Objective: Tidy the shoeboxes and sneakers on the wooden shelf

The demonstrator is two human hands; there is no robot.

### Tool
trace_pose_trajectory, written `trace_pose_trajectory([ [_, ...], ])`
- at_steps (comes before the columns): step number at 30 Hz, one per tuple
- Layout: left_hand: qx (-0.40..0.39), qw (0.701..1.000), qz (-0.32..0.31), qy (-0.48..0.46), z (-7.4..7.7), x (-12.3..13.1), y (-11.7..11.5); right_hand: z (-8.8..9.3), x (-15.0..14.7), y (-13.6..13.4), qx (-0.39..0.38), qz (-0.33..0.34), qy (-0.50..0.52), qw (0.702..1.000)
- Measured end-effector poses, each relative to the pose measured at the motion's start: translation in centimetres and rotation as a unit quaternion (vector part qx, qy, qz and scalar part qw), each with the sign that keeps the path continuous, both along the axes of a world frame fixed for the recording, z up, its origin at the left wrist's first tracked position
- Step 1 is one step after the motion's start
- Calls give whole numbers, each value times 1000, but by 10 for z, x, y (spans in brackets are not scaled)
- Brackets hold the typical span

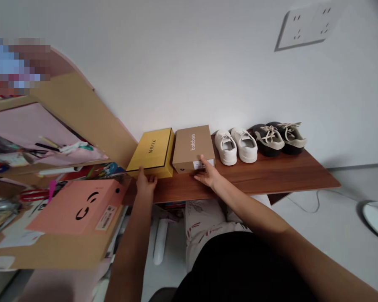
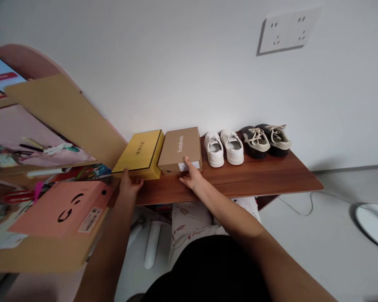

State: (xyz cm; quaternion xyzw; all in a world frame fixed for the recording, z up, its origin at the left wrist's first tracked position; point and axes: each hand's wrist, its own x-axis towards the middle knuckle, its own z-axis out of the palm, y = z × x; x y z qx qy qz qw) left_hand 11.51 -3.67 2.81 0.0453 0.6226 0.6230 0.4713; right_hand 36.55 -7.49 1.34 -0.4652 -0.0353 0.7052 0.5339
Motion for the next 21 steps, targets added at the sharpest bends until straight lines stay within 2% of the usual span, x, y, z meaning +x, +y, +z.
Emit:
trace_pose_trajectory([
  [3, 3, 1000, -1, -10, 2, -14, 17, 10, -7, 11, -77, -46, -14, 996],
  [7, 70, 997, -2, 21, -1, -9, 20, 17, -15, 9, -79, -120, -61, 988],
  [10, 146, 976, 24, 160, 0, -1, 12, 19, -18, 0, -29, -199, -132, 971],
  [11, 172, 957, 32, 230, 1, 0, 7, 19, -18, -4, 2, -226, -164, 960],
  [13, 197, 899, 38, 390, 5, -2, -3, 22, -15, -12, 84, -264, -246, 929],
  [15, 187, 821, 23, 539, 8, -9, -14, 27, -10, -17, 176, -278, -358, 874],
  [17, 174, 748, -13, 640, 10, -16, -24, 33, -3, -18, 255, -264, -489, 791],
  [19, 175, 694, -74, 694, 8, -20, -30, 38, 1, -15, 314, -217, -609, 695],
  [21, 172, 656, -138, 722, 3, -21, -33, 41, 3, -9, 353, -133, -699, 608],
])
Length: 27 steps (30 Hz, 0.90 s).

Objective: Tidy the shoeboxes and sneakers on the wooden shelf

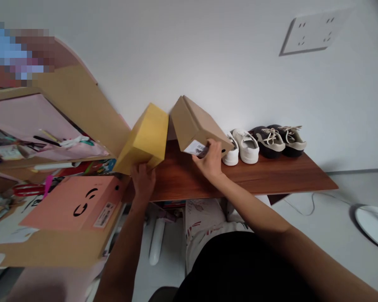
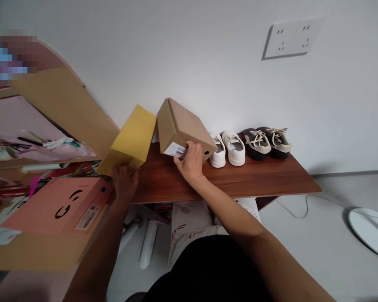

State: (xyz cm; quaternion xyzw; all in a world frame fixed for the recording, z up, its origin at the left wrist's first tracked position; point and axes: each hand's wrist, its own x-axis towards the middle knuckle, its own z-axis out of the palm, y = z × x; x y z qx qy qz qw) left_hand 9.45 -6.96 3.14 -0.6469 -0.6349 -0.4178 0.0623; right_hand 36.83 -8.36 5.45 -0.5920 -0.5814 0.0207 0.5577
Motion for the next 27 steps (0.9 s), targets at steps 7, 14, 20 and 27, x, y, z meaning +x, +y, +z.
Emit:
trace_pose_trajectory([
  [7, -82, 991, -53, 93, -24, 9, 7, -24, -10, 16, -114, 74, -280, 950],
  [14, -114, 986, -85, 90, -41, 4, 5, -58, -16, 12, -158, 108, -317, 929],
  [20, -143, 979, -103, 107, -49, 0, 8, -70, -20, 12, -158, 110, -331, 924],
  [27, -117, 986, -116, 22, -57, -8, 10, -81, -22, 10, -162, 119, -309, 930],
])
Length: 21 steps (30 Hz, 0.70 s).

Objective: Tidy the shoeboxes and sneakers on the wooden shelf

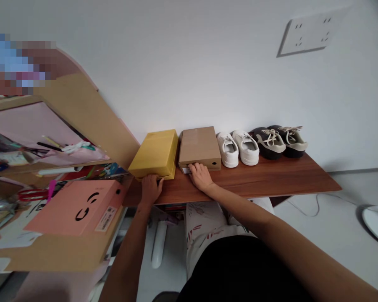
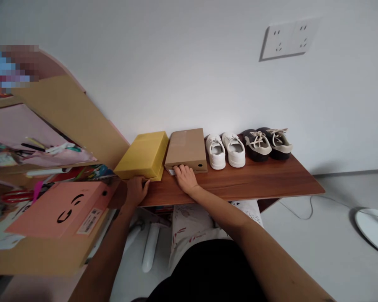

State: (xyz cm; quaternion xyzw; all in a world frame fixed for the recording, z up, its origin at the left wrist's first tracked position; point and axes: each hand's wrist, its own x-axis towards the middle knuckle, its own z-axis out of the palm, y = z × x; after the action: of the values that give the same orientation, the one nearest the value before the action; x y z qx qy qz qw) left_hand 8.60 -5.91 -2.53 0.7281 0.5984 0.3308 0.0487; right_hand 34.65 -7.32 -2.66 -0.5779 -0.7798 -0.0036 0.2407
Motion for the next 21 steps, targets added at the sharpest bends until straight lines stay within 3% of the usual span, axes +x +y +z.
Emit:
trace_pose_trajectory([
  [7, 1, 998, 56, -40, 6, 8, -6, 7, 2, -13, 26, 20, 59, 998],
  [11, 47, 991, 95, -81, 22, 43, -17, 13, 35, -32, 51, 26, 132, 990],
  [13, 79, 988, 76, -108, 32, 77, -26, 15, 67, -40, 70, -12, 169, 983],
  [15, 77, 988, 15, -136, 40, 123, -34, 17, 107, -43, 88, -90, 199, 972],
  [19, -15, 974, -176, -146, 46, 235, -34, 23, 184, -34, 94, -242, 212, 942],
  [21, -44, 969, -206, -128, 45, 289, -24, 26, 210, -25, 67, -269, 212, 937],
])
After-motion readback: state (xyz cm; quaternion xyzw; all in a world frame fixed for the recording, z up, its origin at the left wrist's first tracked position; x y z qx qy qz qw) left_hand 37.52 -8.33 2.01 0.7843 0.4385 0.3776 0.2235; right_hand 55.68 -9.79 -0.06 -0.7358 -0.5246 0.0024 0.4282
